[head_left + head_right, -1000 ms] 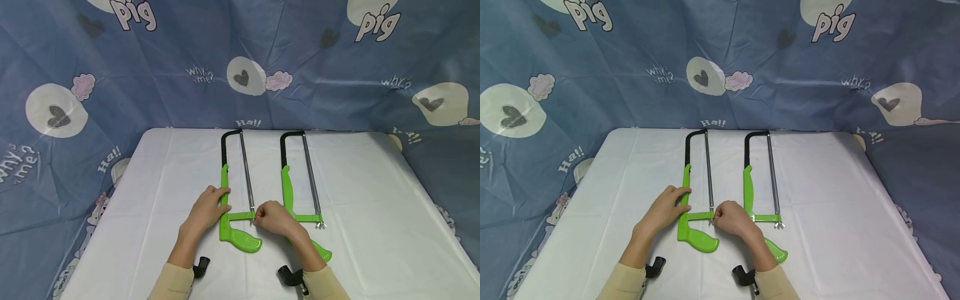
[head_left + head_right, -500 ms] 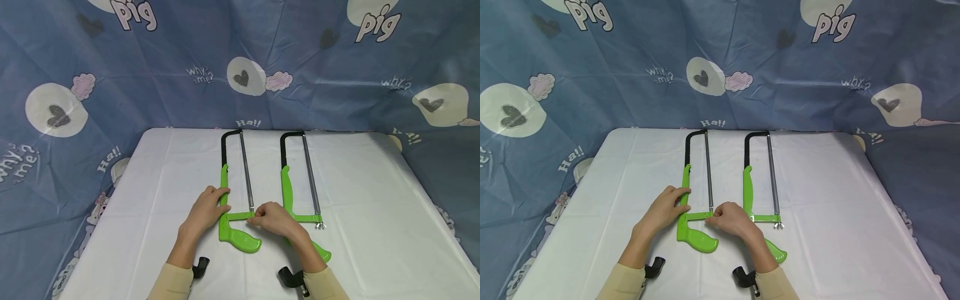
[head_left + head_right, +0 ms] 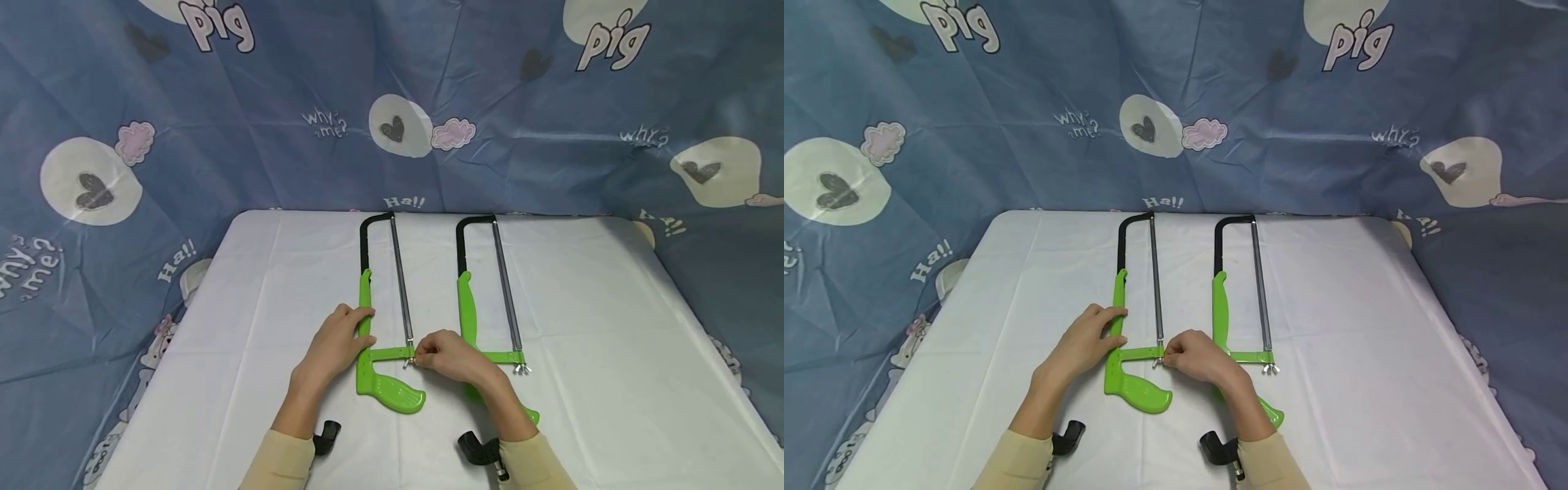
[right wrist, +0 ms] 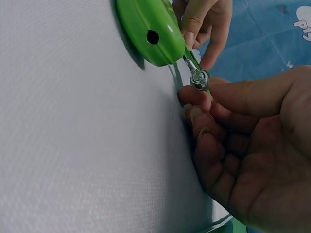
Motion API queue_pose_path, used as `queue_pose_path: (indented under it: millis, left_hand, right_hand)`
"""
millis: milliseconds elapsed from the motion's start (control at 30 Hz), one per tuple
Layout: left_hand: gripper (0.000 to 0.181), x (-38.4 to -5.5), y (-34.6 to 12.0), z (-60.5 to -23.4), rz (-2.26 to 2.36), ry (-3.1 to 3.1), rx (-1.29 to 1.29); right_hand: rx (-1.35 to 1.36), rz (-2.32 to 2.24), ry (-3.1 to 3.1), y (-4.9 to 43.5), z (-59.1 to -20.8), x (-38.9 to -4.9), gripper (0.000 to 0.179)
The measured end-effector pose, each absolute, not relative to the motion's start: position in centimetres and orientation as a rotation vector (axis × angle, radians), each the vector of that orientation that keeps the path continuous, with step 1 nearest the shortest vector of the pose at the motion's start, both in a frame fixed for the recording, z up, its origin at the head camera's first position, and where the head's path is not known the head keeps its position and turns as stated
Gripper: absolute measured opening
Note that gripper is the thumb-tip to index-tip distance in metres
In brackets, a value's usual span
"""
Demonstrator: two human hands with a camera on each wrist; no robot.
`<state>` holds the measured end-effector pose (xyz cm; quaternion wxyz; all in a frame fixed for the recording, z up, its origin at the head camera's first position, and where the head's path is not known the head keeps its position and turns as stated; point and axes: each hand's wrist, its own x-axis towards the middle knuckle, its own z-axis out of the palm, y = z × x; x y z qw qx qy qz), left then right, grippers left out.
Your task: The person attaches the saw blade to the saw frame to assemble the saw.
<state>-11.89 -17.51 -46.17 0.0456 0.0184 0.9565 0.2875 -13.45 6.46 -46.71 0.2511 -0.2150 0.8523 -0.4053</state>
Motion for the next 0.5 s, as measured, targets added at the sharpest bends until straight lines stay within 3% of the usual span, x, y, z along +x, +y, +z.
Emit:
queue_pose_path:
  millis: [500]
  left_hand:
    - [0.050, -11.88, -17.51, -46.27, 0.884, 2.914, 0.040]
  right_hand:
    - [-0.544, -1.072, 2.407, 5.76, -46.85, -13.34, 0.011]
